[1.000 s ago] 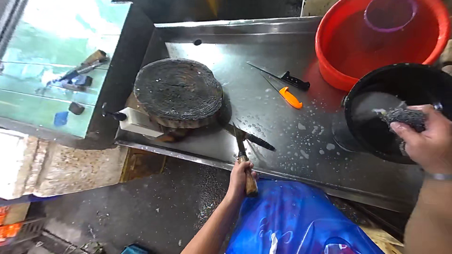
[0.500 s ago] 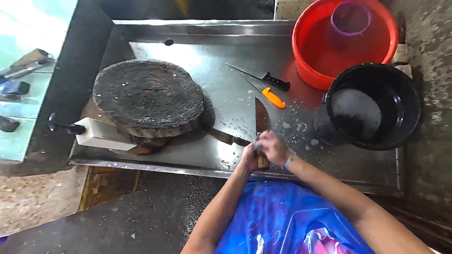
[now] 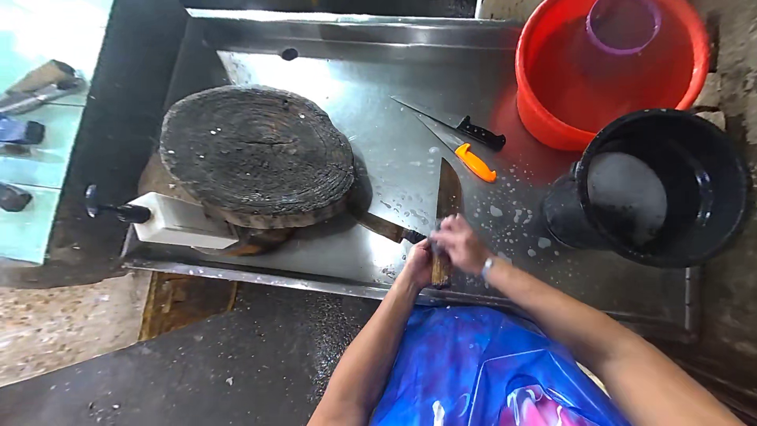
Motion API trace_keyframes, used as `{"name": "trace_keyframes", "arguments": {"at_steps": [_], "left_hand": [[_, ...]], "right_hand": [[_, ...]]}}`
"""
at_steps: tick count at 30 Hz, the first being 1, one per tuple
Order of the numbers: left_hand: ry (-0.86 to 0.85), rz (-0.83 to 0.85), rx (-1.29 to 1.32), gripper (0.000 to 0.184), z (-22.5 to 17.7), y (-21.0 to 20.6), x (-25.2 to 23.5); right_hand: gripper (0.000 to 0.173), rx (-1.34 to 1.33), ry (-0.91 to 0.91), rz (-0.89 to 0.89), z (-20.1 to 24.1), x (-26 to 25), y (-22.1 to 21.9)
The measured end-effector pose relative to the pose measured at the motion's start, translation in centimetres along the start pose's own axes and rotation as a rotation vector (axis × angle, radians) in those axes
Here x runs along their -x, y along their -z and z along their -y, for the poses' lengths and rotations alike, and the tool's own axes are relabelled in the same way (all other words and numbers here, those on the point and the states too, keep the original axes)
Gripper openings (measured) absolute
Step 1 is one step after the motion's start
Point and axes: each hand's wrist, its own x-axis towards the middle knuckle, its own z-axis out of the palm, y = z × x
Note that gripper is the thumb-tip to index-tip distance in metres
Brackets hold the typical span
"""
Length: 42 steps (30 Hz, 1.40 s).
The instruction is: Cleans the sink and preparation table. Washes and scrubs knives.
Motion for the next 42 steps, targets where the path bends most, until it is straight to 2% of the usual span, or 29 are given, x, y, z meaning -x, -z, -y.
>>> {"name": "trace_keyframes", "arguments": {"at_steps": [2,3,5,7,10,12,14,15,17,18,19,22,24,26,27,29,31,33,35,36,38,40,42], "left_hand": [[-0.031,-0.089,-0.056,0.045,-0.8,-0.4,0.4],[-0.009,-0.080,-0.067,0.045,-0.8,-0.3,0.4],[0.067,0.020,-0.077,0.051,-0.4,-0.2,-0.1],[0.047,0.027,-0.109,0.051,0.0,-0.6,-0.3],[-0.052,-0.050,-0.269,0.043,-0.9,-0.9,-0.1],[0.024,-0.010,-0.222,0.050,-0.7,-0.8,-0.7],[0.107,0.013,-0.193,0.060,-0.1,-0.4,-1.0],[0.102,-0.010,-0.207,0.061,-0.2,-0.7,-0.8],[0.001,-0.048,-0.276,0.058,-0.3,-1.8,0.0],[-0.032,-0.019,-0.314,0.057,-0.2,-1.9,0.4],[-0.034,0.024,-0.316,0.056,-0.2,-2.0,0.3],[0.087,0.068,-0.192,0.065,-0.1,-1.6,-0.4],[0.102,0.073,-0.091,0.064,-0.9,-2.2,0.0],[0.019,0.069,-0.080,0.059,-0.8,-2.8,1.1],[-0.024,0.061,-0.120,0.058,-0.9,-2.9,1.0],[-0.027,0.025,-0.151,0.063,-0.3,-2.6,0.9],[0.016,0.001,-0.096,0.069,0.5,-2.2,0.7],[-0.032,0.097,-0.040,0.065,0.1,-2.3,1.1],[-0.090,0.171,-0.041,0.062,0.3,-1.7,2.7],[-0.070,0.189,-0.026,0.061,0.3,-1.6,3.0],[0.021,0.166,0.013,0.062,0.1,-2.1,2.8],[0.021,0.152,0.038,0.060,0.4,-1.9,2.9],[-0.027,0.250,0.080,0.058,0.1,-0.8,2.6]], "right_hand": [[0.024,-0.021,0.112,0.095,2.9,1.1,-0.1],[0.025,-0.025,0.140,0.116,2.9,1.2,0.3],[0.026,-0.022,0.084,0.061,0.1,0.0,1.1],[0.021,-0.003,0.043,-0.027,-0.9,-0.4,1.1],[0.025,-0.005,0.137,0.024,2.5,1.3,0.9],[0.029,0.022,0.105,-0.010,0.0,1.0,2.3],[0.026,0.092,0.011,-0.117,-3.1,0.3,3.5],[0.023,0.104,-0.012,-0.144,-2.6,0.2,3.9],[0.024,0.037,0.048,-0.105,1.3,1.0,3.2],[0.024,-0.011,0.086,-0.063,2.8,2.0,2.6],[0.025,-0.031,0.111,-0.055,2.6,2.0,2.4],[0.024,0.042,0.033,-0.176,-2.0,0.5,3.9],[0.022,0.048,0.015,-0.276,-0.1,-0.1,4.9],[0.021,-0.053,0.080,-0.230,4.1,1.4,4.3],[0.023,-0.084,0.140,-0.171,4.9,1.8,3.8],[0.026,-0.050,0.181,-0.142,3.5,1.8,2.9],[0.023,-0.024,0.090,-0.215,0.9,1.5,2.5],[0.020,-0.069,0.081,-0.229,2.6,0.8,3.2],[0.021,-0.153,0.159,-0.141,5.9,1.4,2.8],[0.023,-0.147,0.163,-0.134,5.8,1.1,2.6],[0.029,-0.079,0.080,-0.172,2.8,-0.2,2.5],[0.025,-0.094,0.037,-0.182,3.0,0.0,2.0],[0.022,-0.164,0.181,-0.104,6.0,0.5,1.5]]}}
